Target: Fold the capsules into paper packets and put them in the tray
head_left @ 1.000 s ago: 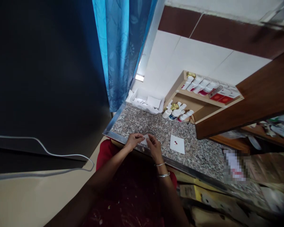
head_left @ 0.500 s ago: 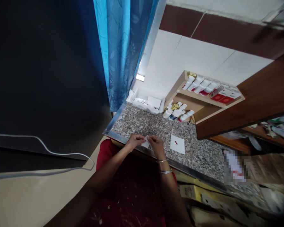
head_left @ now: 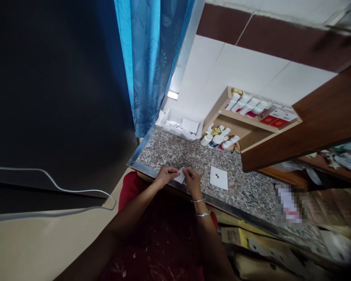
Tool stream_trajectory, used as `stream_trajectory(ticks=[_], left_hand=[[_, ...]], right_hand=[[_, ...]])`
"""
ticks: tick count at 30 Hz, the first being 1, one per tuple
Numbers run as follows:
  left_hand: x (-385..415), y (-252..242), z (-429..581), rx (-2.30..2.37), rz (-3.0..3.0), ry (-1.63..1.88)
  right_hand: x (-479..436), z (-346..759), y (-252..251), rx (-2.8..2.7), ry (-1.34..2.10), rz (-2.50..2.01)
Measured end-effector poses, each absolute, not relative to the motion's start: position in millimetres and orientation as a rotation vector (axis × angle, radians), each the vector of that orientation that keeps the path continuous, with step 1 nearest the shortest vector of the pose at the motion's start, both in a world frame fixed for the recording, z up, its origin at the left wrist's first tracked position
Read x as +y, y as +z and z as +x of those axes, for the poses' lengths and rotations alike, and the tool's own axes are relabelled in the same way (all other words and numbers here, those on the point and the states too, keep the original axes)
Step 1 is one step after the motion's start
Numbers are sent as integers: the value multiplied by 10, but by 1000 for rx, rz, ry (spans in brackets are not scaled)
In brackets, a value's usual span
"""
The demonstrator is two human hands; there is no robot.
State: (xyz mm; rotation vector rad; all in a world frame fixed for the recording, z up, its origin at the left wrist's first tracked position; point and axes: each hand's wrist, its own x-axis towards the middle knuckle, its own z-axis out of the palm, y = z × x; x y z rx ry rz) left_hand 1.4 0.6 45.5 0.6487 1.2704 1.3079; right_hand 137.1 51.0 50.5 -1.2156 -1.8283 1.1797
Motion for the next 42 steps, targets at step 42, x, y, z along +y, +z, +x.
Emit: stream_trajectory(ticks=[42], left_hand=[[-31,315,-90,1277,1059,1343]], right_hand=[[495,1328,507,-1620,1590,-1175]])
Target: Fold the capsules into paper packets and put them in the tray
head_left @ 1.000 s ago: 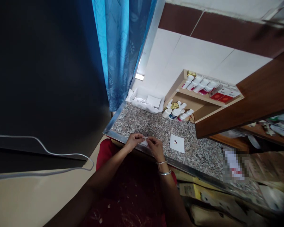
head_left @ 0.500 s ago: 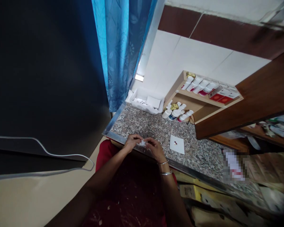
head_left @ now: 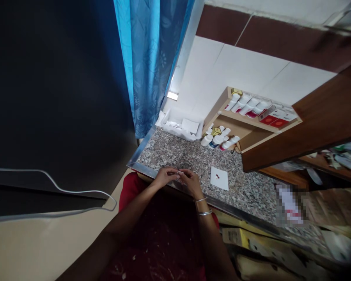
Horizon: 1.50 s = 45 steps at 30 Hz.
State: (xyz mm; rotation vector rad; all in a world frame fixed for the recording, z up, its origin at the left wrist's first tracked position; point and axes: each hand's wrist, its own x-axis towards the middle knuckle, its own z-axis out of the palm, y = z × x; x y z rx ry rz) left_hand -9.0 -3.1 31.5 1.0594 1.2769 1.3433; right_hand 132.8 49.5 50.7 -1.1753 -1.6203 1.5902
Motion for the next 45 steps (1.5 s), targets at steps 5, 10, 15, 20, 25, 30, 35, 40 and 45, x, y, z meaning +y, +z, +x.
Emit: stream_trajectory(ticks=[5,10,15,20,25,30,35,40,45], left_hand=[[-1,336,-198,1420,1364,1212],[-22,445,-233,1546,1623,1023],[-47,453,-140,1753,1929,966],[-65,344,-37,1809,2195,971],[-86,356,-59,1724,2269,1134],[-89,435,-147,1519,2349,1191],[-109,511,-170,1435,2298,1153],[-66,539,-188,1459,2098,1207],[11,591,-221,1403,2051,1115]], right_hand=[[479,1313,485,-1599,1605,-1185],[484,1317,473,-1581,1598,-1196],[474,1283,451,-1559,1559,-1228],[430,1228,393,-1617,1337,-1323],[412,1258,369,-1688,1181,-1291],[394,1322,346,-1698,1207,-1211],[377,1329,354,-1617,1250,-1241],[384,1330,361,-1643,1196,-1238],[383,1343,380,-1740,1142,-1226]])
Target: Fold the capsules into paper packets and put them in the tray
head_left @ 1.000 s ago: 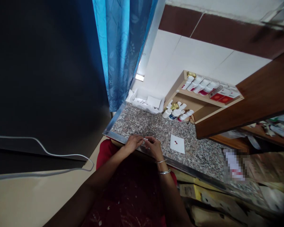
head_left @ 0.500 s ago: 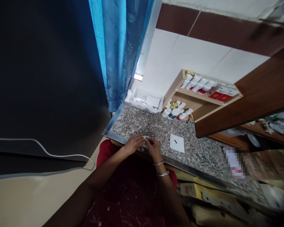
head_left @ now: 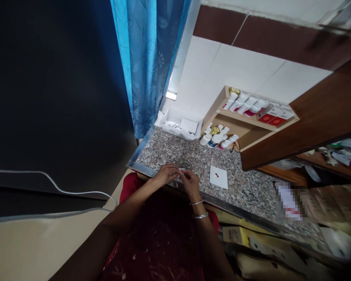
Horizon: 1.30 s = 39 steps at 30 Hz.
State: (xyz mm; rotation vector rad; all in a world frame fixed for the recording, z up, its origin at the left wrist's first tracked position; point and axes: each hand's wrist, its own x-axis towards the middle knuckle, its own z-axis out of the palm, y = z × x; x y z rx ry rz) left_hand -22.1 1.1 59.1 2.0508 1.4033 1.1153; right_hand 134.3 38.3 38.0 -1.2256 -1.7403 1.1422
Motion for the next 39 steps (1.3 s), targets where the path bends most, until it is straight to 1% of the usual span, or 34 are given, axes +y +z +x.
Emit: stream_trajectory(ticks=[4,11,15,19,22,25,28,31,34,39], left_hand=[[9,625,-216,1454,2121,980],[-58,560,-131,1542,2235,875],[-96,485,-106,1557,2323,896],[-134,375,-108,1497,2283,1027],[-149,317,-81,1558,2075,1189],[-132,291,-25,1668,1637,1370],[-91,266,28,1531,1137,1415],[-62,239,61,1375,827,1427],[-54,236,71,1352,725,1463],[-46,261,66,1405,730,1520]], right_hand=[[381,1344,450,-1812,1110,-1241],[400,1293,435,-1795,1103,-1314],[401,1275,448,-1697,1283,-1252],[378,1291,486,-1577,1458,-1179],[353,1312,452,-1511,1499,-1164],[328,1322,395,-1470,1475,-1179],[299,1311,371,-1454,1424,-1164],[259,1280,385,-1416,1435,-1138],[224,1253,405,-1375,1497,-1126],[239,1243,392,-1375,1590,-1133]])
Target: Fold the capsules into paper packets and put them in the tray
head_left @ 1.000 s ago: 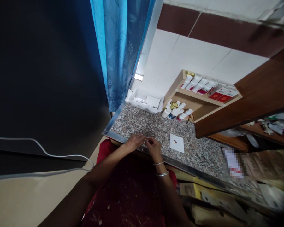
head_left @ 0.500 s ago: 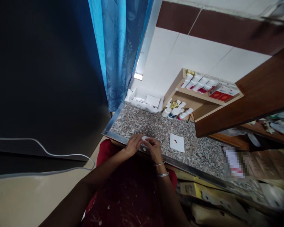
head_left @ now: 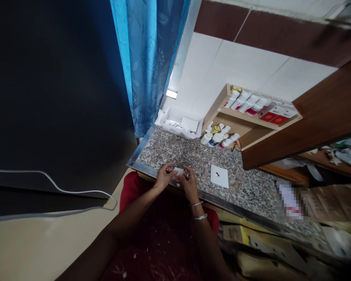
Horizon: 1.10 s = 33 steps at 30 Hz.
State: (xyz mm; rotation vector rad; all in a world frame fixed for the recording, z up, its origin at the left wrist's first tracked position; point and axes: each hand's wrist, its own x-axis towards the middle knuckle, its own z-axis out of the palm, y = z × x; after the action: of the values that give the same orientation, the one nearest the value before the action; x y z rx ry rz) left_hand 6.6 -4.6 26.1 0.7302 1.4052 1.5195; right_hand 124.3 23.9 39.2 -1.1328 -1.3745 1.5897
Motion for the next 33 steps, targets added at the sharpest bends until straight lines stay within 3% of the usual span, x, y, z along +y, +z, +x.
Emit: stream_trajectory(ticks=[7,15,25,33], left_hand=[[-79,260,99,1443,769,1493],[-67,168,73,1409,669,1516],[27,110,82,1535,1010,1232],[821,440,-544,1836,917,1435]], right_hand=[[286,1210,289,-1363,1460,-1262],[262,1222,250,-1324,1652,-1192],[290,1262,157,-1366,1532,-1254],[270,1527,126,-1552,975,-1487]])
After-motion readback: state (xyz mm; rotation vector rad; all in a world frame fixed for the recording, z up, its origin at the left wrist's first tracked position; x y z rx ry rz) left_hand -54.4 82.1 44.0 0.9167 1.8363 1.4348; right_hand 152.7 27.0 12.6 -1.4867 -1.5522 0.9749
